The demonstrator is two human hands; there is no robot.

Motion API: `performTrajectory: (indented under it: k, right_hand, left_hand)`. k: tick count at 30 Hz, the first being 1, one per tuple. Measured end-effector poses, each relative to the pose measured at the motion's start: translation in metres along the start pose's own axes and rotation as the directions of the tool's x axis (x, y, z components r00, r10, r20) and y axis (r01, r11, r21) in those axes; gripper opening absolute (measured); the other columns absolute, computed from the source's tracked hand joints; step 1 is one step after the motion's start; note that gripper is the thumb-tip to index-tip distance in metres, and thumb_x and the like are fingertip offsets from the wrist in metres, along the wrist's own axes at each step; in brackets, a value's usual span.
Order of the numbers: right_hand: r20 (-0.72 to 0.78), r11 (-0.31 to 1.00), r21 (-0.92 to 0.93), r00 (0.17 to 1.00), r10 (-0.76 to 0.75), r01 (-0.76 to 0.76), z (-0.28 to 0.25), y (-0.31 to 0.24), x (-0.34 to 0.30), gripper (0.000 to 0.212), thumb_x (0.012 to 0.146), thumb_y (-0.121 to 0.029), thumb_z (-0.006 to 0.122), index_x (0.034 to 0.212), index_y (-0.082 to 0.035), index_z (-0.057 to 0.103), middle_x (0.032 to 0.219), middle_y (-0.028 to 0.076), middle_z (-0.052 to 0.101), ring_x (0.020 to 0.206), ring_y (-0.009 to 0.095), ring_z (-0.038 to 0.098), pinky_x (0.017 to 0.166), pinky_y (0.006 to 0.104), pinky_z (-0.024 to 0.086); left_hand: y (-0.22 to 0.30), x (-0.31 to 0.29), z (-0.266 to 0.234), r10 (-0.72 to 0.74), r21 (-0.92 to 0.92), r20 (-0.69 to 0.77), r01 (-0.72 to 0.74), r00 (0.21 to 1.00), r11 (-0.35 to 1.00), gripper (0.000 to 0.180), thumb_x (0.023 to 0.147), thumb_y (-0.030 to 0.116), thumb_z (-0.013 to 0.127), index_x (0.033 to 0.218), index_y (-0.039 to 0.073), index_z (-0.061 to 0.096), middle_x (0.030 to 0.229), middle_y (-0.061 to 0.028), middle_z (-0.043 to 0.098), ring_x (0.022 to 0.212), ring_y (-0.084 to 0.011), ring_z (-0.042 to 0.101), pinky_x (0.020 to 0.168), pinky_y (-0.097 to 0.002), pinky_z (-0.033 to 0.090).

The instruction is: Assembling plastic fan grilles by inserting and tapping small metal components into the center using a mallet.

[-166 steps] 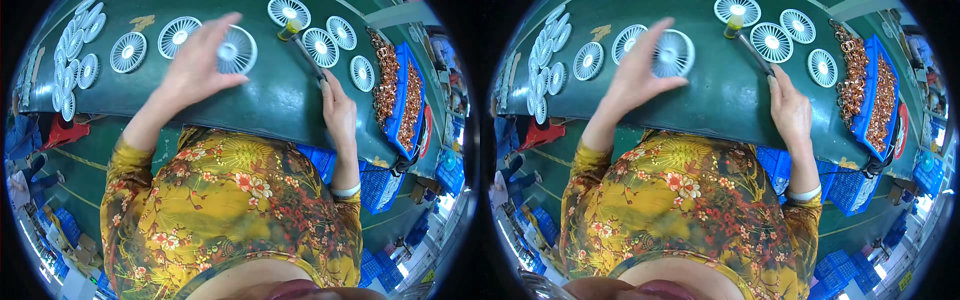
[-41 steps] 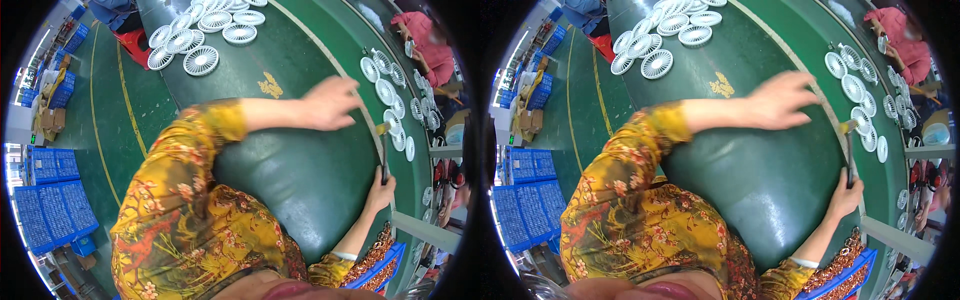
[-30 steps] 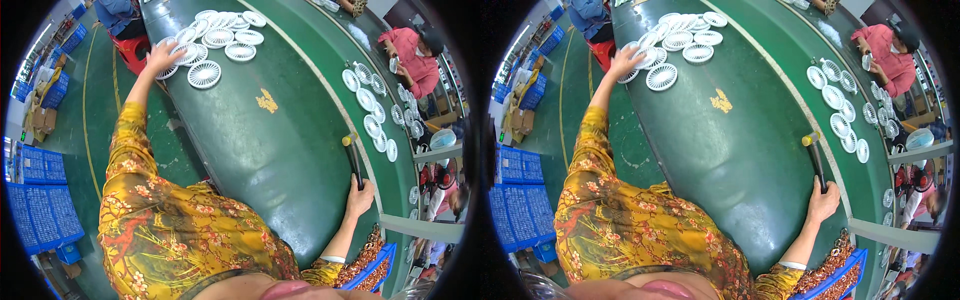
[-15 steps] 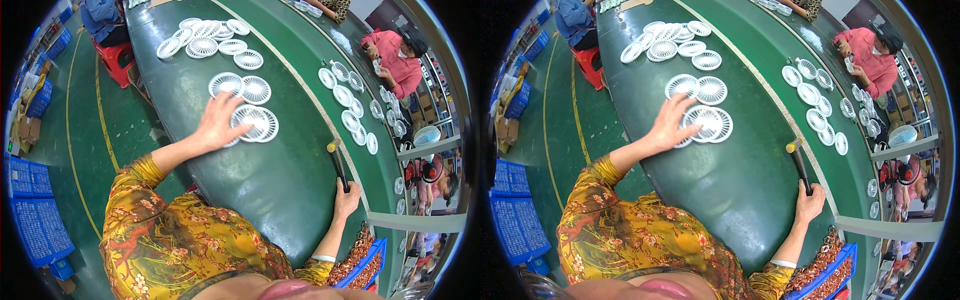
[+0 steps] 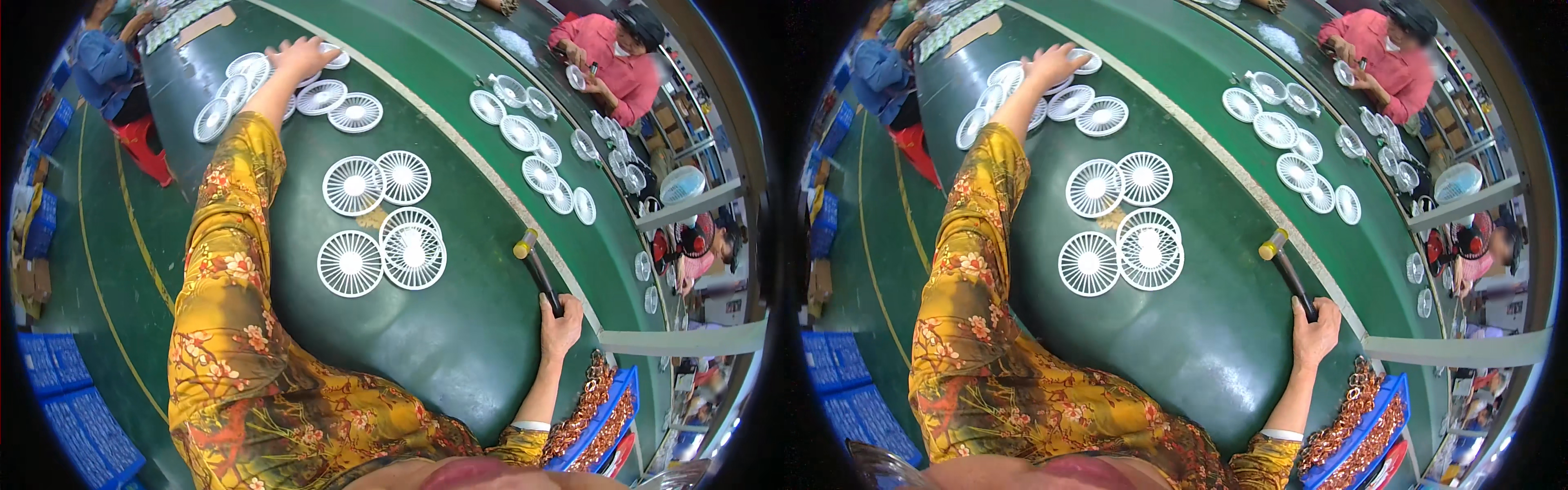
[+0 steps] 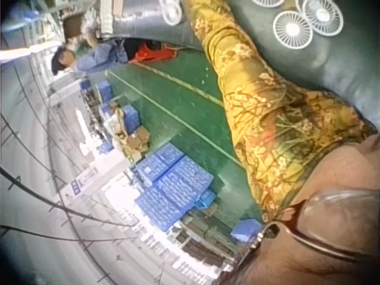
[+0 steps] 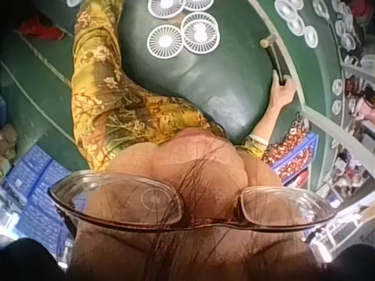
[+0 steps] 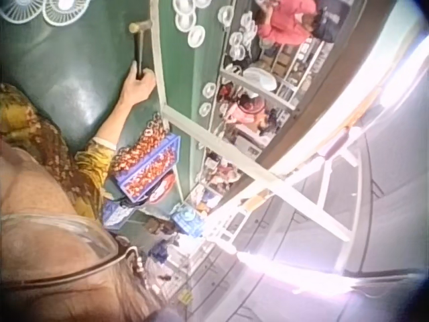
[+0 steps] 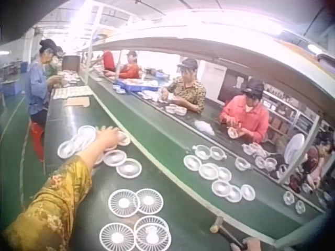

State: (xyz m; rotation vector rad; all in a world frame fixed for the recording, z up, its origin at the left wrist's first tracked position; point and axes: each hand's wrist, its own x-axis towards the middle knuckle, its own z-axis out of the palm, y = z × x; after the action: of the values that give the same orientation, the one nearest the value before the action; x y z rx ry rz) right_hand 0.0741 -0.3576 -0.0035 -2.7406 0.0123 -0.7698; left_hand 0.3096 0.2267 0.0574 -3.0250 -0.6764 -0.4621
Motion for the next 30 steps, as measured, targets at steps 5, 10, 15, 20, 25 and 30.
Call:
performTrajectory:
  k: [5, 10, 15, 20, 25, 30]
  right_hand:
    - [0.004, 0.999, -0.036, 1.0, 0.013, -0.013, -0.003, -0.011, 0.004, 0.032, 0.072, -0.028, 0.078, 0.08, -0.006, 0.056, 0.086, 0.008, 0.059, 0.084, 0.028, 0.057, 0.075, 0.0381, 0.047]
    - [0.012, 0.999, -0.031, 1.0, 0.027, -0.026, -0.001, -0.031, 0.009, 0.032, 0.073, -0.029, 0.077, 0.079, -0.006, 0.056, 0.086, 0.008, 0.06, 0.085, 0.029, 0.057, 0.076, 0.0392, 0.047]
    - [-0.047, 1.0, -0.018, 0.999, 0.006, -0.007, 0.001, -0.007, 0.003, 0.033, 0.073, -0.033, 0.077, 0.078, -0.007, 0.058, 0.083, 0.008, 0.059, 0.083, 0.028, 0.058, 0.074, 0.0384, 0.047]
    - [-0.044, 0.976, -0.145, 0.987, 0.156, -0.161, -0.017, -0.009, -0.016, 0.038, 0.076, -0.046, 0.07, 0.079, -0.009, 0.064, 0.084, 0.009, 0.062, 0.084, 0.029, 0.061, 0.071, 0.041, 0.05]
    - [-0.011, 0.938, -0.119, 0.945, 0.328, -0.327, -0.043, -0.008, -0.071, 0.035, 0.075, -0.042, 0.071, 0.08, -0.008, 0.065, 0.088, 0.008, 0.062, 0.089, 0.03, 0.06, 0.074, 0.0421, 0.049]
    - [-0.026, 0.928, 0.137, 0.935, 0.353, -0.346, -0.074, 0.016, -0.123, 0.03, 0.081, -0.035, 0.068, 0.085, -0.006, 0.065, 0.09, 0.012, 0.062, 0.086, 0.029, 0.061, 0.075, 0.0412, 0.049]
  left_hand:
    - [0.016, -0.028, 0.012, 0.03, -0.11, -0.012, -0.031, 0.999, 0.993, 0.07, 0.08, 0.071, 0.046, 0.127, 0.02, 0.055, 0.128, -0.0104, 0.056, 0.12, -0.0316, 0.051, 0.1, -0.0605, 0.027]
    - [0.01, -0.096, -0.007, 0.192, -0.175, -0.081, -0.203, 0.978, 0.963, 0.069, 0.078, 0.07, 0.05, 0.121, 0.017, 0.06, 0.12, -0.0126, 0.06, 0.114, -0.0342, 0.053, 0.1, -0.0628, 0.027]
    - [0.032, -0.158, -0.022, 0.272, -0.248, -0.048, -0.275, 0.961, 0.929, 0.07, 0.078, 0.068, 0.053, 0.125, 0.016, 0.057, 0.124, -0.0122, 0.058, 0.119, -0.0327, 0.05, 0.104, -0.0613, 0.024]
    - [0.039, -0.184, -0.018, 0.37, -0.283, -0.281, -0.444, 0.886, 0.85, 0.062, 0.078, 0.057, 0.062, 0.115, 0.008, 0.063, 0.113, -0.0136, 0.065, 0.107, -0.0317, 0.059, 0.095, -0.0494, 0.04]
    - [0.009, -0.197, -0.004, 0.427, -0.439, -0.441, -0.604, 0.79, 0.665, 0.038, 0.084, 0.024, 0.067, 0.111, -0.002, 0.063, 0.109, -0.0184, 0.065, 0.106, -0.0329, 0.059, 0.095, -0.0399, 0.042]
    - [0.029, -0.306, -0.054, 0.5, -0.687, -0.295, -0.544, 0.814, 0.481, 0.041, 0.084, 0.014, 0.068, 0.12, -0.001, 0.057, 0.122, -0.0181, 0.058, 0.117, -0.0303, 0.052, 0.101, -0.038, 0.038]
